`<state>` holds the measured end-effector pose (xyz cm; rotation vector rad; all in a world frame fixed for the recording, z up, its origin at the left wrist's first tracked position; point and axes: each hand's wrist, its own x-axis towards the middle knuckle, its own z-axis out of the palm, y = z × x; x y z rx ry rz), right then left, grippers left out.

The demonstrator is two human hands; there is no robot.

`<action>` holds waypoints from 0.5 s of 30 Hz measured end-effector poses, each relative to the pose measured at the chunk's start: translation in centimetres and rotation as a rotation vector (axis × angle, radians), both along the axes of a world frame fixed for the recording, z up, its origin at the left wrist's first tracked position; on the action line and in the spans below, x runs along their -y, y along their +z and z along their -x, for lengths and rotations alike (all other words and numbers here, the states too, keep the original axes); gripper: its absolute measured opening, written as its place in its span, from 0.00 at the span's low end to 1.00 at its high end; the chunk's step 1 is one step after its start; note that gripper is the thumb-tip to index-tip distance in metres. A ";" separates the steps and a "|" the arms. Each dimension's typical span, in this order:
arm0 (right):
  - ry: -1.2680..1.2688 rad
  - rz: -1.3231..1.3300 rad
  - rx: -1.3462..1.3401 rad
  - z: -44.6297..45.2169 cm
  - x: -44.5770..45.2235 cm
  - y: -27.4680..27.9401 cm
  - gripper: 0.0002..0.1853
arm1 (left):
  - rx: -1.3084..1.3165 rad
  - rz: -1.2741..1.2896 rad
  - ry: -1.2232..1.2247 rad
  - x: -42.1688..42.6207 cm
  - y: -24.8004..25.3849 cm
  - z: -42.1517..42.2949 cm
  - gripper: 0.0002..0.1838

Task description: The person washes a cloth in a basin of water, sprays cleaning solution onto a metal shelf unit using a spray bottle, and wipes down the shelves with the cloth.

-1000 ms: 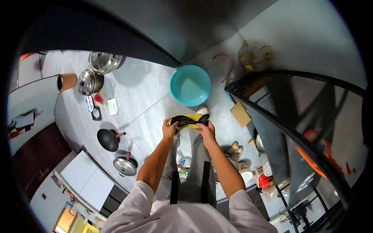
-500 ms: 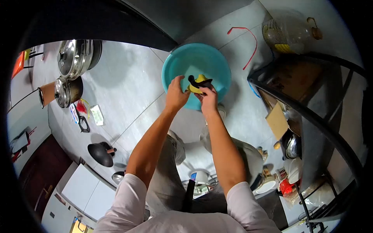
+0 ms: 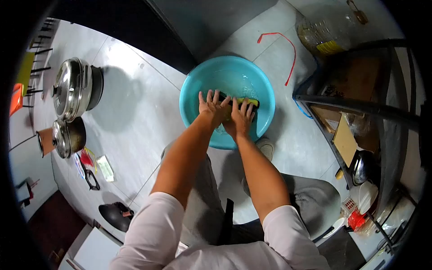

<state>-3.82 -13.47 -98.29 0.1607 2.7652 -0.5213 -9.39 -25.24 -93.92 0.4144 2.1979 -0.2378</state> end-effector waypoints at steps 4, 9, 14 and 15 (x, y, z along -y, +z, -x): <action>0.051 -0.035 0.205 -0.2 -0.2 -2.2 0.56 | -0.101 0.014 -0.143 -1.0 -1.6 -1.0 0.44; 0.125 -0.438 -0.370 -2.4 -0.3 -9.8 0.39 | -0.226 -0.058 -0.110 -0.9 -3.2 -2.8 0.45; 0.164 -0.646 -0.436 -3.1 -0.5 -12.8 0.34 | -0.302 -0.182 -0.086 -0.3 -6.6 -3.4 0.48; 0.142 -0.518 -0.295 -2.9 -0.3 -11.9 0.34 | -0.303 -0.179 -0.097 0.0 -6.7 -3.3 0.49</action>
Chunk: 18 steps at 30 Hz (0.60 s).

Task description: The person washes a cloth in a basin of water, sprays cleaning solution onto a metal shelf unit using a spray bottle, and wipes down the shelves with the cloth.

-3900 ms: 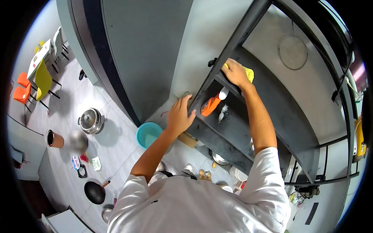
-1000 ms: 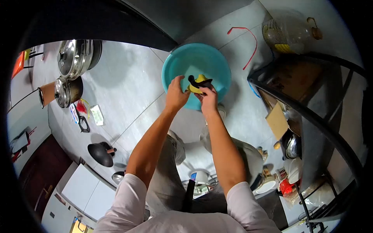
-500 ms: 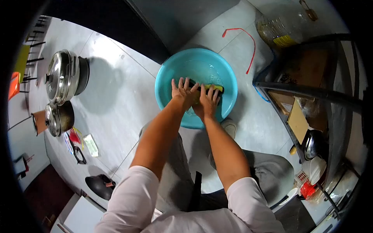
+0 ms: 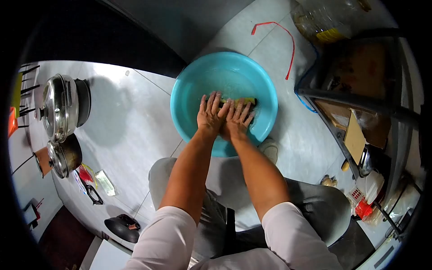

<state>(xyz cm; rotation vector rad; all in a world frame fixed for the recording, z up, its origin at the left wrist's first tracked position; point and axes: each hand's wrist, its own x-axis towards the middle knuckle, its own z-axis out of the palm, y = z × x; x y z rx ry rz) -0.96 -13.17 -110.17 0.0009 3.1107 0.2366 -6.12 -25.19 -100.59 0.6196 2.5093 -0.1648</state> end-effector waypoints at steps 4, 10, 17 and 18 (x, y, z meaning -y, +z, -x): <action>-0.092 0.291 0.254 0.5 0.9 3.3 0.35 | -0.043 -0.100 -0.031 0.9 -1.7 0.1 0.51; -0.058 0.162 0.308 1.3 1.4 5.8 0.40 | 0.240 0.066 -0.055 0.0 0.6 2.4 0.53; -0.014 0.235 -0.049 1.5 1.1 4.9 0.37 | 0.477 0.219 0.078 -2.2 3.0 4.1 0.53; -0.044 0.260 0.018 1.8 1.2 5.4 0.35 | 0.466 0.225 0.097 -2.3 2.8 4.0 0.53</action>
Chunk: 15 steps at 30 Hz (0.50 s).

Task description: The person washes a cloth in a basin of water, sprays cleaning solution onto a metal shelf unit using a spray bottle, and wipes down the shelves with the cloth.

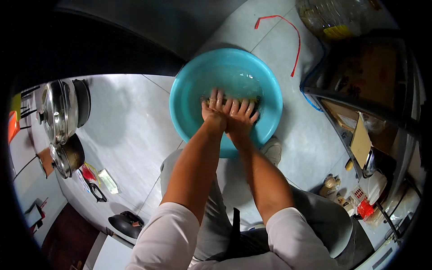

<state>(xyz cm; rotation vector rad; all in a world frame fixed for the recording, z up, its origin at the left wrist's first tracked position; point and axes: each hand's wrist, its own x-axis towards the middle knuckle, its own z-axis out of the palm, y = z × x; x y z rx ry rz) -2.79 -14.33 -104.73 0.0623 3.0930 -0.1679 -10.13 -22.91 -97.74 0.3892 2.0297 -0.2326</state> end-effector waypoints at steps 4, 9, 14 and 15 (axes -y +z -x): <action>-0.100 0.109 0.023 1.2 -0.9 3.3 0.28 | -0.242 -0.003 -0.037 -0.1 -0.5 -1.6 0.50; -0.090 0.042 -0.110 -0.3 -0.4 1.9 0.16 | -0.480 0.006 0.015 -0.4 -1.9 -3.2 0.40; -0.053 -0.011 0.189 0.7 -1.5 0.4 0.06 | -0.423 -0.046 0.108 -1.5 -2.3 -2.0 0.19; -0.028 -0.011 0.060 0.8 -1.7 0.3 0.03 | -0.464 -0.092 0.131 -1.3 -3.0 -1.6 0.15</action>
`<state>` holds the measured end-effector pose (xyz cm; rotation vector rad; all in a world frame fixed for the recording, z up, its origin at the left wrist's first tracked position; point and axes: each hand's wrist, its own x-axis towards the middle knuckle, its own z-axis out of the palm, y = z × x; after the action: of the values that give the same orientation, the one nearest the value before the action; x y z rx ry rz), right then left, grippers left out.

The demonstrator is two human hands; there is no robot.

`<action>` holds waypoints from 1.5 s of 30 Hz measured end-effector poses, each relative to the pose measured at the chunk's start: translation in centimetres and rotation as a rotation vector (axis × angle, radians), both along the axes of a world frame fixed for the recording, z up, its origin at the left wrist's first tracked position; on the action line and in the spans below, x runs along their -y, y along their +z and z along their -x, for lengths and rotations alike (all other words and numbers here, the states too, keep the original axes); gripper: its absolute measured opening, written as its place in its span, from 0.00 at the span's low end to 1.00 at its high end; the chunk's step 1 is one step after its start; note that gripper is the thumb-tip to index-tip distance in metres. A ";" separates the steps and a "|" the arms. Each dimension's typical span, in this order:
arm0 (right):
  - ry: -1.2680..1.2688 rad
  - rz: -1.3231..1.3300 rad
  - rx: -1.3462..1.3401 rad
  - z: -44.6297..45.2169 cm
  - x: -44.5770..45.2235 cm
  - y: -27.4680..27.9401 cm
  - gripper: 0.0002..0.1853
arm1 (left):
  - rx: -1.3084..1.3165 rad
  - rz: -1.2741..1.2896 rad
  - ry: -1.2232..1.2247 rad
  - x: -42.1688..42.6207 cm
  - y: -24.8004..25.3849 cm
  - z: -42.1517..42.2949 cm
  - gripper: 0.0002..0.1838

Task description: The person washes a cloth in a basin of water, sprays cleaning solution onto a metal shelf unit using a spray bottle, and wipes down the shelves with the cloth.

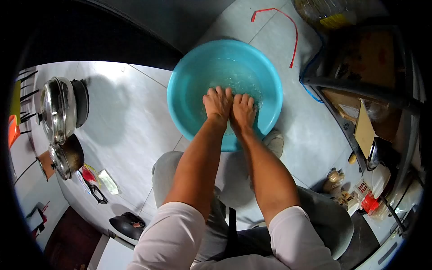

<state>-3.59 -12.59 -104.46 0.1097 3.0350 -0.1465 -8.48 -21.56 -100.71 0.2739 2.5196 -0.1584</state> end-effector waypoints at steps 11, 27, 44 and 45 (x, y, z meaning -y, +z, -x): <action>-0.328 0.491 0.572 4.6 -3.4 3.1 0.20 | 0.367 -0.469 0.181 2.2 2.0 3.6 0.32; -0.011 0.558 0.019 1.2 1.2 7.5 0.43 | -0.061 -0.251 -0.419 8.4 2.6 1.5 0.56; 0.173 0.473 0.408 -3.4 3.5 -8.5 0.62 | 0.468 0.178 -0.437 4.3 -1.1 2.9 0.42; 0.194 0.479 0.390 -3.6 3.3 -8.9 0.63 | 0.484 0.181 -0.409 4.2 -0.6 3.2 0.42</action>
<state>-0.01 -15.92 -113.37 -0.1724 2.5228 -0.7298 -11.67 -25.73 -101.29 0.6654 1.9331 -0.4237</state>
